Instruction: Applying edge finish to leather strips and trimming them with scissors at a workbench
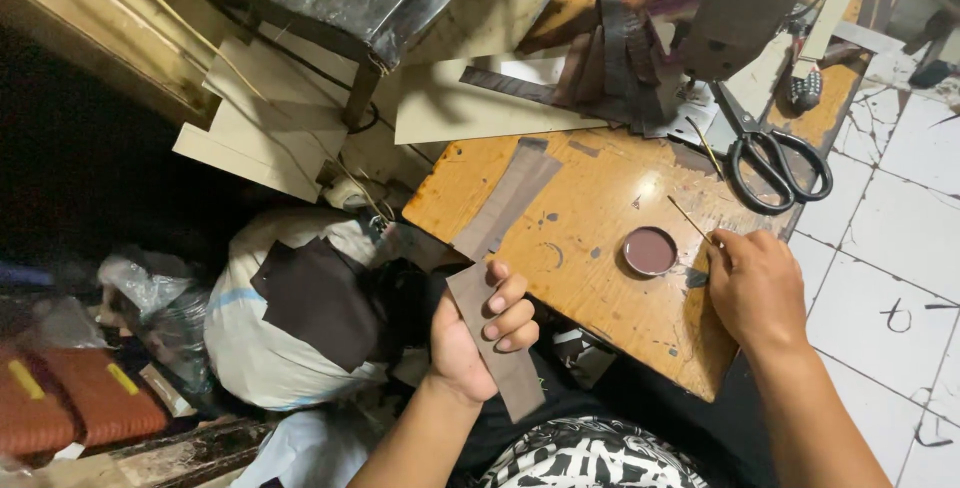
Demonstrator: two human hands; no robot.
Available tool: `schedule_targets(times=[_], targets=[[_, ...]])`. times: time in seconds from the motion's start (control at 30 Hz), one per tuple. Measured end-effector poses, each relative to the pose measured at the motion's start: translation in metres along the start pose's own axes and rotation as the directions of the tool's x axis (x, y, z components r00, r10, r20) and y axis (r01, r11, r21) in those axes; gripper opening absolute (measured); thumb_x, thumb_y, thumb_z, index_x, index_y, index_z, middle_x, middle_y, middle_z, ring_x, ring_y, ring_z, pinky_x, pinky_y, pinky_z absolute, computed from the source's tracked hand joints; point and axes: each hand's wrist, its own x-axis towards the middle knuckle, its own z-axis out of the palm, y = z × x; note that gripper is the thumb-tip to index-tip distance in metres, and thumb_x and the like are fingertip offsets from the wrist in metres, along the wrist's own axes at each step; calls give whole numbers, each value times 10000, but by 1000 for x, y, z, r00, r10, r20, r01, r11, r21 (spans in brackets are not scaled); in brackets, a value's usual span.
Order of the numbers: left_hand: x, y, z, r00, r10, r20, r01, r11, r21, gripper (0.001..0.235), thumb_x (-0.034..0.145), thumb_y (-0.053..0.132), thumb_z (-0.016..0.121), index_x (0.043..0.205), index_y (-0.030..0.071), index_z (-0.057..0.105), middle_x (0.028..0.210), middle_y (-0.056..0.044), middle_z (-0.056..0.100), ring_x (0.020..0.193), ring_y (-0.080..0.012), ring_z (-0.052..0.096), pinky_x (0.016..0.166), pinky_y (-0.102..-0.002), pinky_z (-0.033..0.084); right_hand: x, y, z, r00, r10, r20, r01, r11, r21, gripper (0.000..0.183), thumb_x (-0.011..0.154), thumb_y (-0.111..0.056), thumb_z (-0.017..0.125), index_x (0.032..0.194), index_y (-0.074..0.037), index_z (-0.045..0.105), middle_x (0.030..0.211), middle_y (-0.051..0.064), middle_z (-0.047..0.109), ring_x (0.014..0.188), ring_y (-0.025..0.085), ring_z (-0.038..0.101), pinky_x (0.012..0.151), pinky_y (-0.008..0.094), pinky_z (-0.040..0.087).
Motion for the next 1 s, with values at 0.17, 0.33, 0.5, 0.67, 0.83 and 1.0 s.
schedule_targets(times=[0.17,0.33,0.5,0.67,0.83,1.0], targets=[[0,1,0,998,-24,-50,26,999,44,267,981,303,443,1020,99,609,777,12,427,548,-83,338,510,-235,296,5,-2,-10,1000,19,1,-19,999,36,255,1004,-292,661,1187,-145,761,991,153,657,993,396,615,925,499,482],[-6,5,-13,950,306,-55,-206,752,626,117,913,110,559,924,-6,551,882,-93,540,622,-117,472,501,-243,361,33,36,-16,955,-45,-292,55,998,25,203,1002,-199,691,1132,-85,797,991,118,689,1004,321,640,885,447,513],[-24,26,-28,876,478,-65,-109,329,938,153,924,85,659,1029,-19,697,945,-115,748,873,-167,679,845,-299,532,78,24,-67,922,345,177,-344,938,-38,449,1004,-437,562,1301,-118,670,1248,206,579,1117,477,599,940,582,477],[-42,40,-27,809,581,-91,-25,190,981,245,841,12,751,1082,-19,717,918,-100,759,821,-132,689,799,-241,544,105,24,-75,877,360,319,-348,933,-96,431,993,-462,556,1318,-192,643,1235,183,576,1107,461,611,879,564,492],[-51,51,-13,827,561,-38,-7,77,997,250,843,61,760,1067,-44,793,968,-92,753,910,-158,692,846,-257,524,114,18,-86,846,418,331,-390,908,-150,557,793,-385,653,1311,-195,731,1103,174,771,1080,377,673,825,476,535],[-61,72,-20,686,727,-11,-94,103,990,162,875,38,716,1025,-23,723,974,-114,749,903,-157,668,873,-272,512,84,29,-92,842,446,305,-468,884,-2,557,792,-425,675,1254,-124,756,1151,126,766,1052,315,683,837,413,512]])
